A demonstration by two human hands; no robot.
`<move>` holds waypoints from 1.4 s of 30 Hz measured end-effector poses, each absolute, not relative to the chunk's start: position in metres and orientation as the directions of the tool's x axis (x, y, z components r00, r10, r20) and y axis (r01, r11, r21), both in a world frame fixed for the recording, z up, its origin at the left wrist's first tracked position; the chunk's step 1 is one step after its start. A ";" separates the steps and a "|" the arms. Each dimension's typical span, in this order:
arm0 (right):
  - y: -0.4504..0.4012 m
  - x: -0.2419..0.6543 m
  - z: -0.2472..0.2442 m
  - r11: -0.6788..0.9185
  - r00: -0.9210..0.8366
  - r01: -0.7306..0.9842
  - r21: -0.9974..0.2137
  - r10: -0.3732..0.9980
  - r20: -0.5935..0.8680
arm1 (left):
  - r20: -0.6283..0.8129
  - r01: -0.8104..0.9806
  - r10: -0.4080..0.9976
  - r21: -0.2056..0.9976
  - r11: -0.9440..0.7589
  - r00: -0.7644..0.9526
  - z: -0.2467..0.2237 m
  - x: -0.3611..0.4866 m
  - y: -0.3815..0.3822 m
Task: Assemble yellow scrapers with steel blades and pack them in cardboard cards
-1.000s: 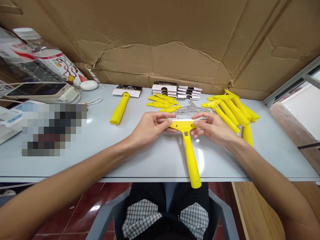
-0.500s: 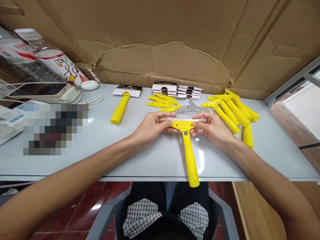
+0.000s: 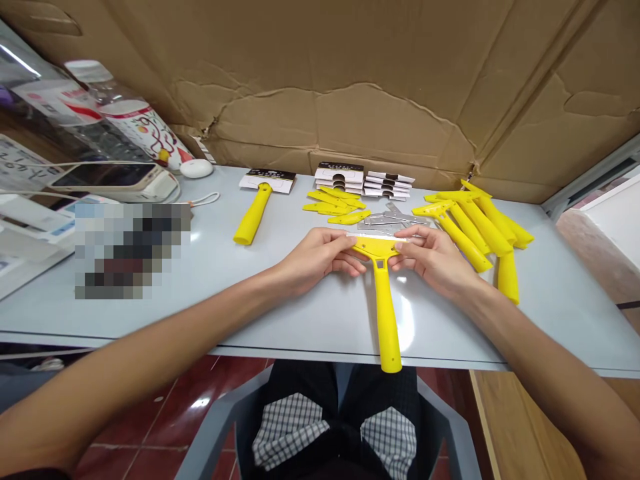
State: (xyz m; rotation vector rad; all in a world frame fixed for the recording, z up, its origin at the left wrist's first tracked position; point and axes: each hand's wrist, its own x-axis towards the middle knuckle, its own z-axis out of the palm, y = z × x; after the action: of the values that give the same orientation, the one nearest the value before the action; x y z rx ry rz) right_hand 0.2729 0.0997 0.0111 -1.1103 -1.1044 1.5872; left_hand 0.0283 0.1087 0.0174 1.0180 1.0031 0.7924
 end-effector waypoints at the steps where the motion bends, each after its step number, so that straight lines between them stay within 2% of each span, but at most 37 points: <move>1: 0.100 0.273 0.011 -0.218 -0.214 -0.164 -0.962 0.960 -0.181 | -0.288 -0.085 0.890 0.938 0.337 0.352 0.017 0.028 0.108; 28: 0.095 0.269 0.016 -0.214 -0.216 -0.179 -0.960 0.961 -0.174 | -0.262 -0.111 0.915 0.945 0.307 0.307 0.012 0.026 0.110; 36: 0.095 0.267 0.016 -0.235 -0.265 -0.154 -0.960 0.945 -0.189 | -0.241 -0.113 0.937 0.955 0.276 0.252 0.015 0.028 0.110; 39: 0.100 0.272 0.016 -0.105 -0.141 -0.012 -0.994 0.985 -0.103 | -0.230 -0.101 0.952 0.962 0.254 0.201 0.019 0.024 0.115; 41: 0.105 0.281 0.016 0.082 -0.042 0.210 -0.974 0.996 0.075 | -0.216 -0.101 0.961 0.967 0.235 0.171 0.021 0.020 0.119; 42: 0.108 0.287 0.017 0.175 -0.013 0.337 -0.925 0.983 0.181 | -0.208 -0.101 0.965 0.969 0.226 0.160 0.022 0.018 0.121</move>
State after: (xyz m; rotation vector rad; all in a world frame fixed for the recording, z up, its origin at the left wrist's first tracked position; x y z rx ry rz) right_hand 0.2869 0.1080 0.0170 -1.3203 -1.5214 0.8767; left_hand 0.0184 0.1208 0.0217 1.0303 1.1123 0.9956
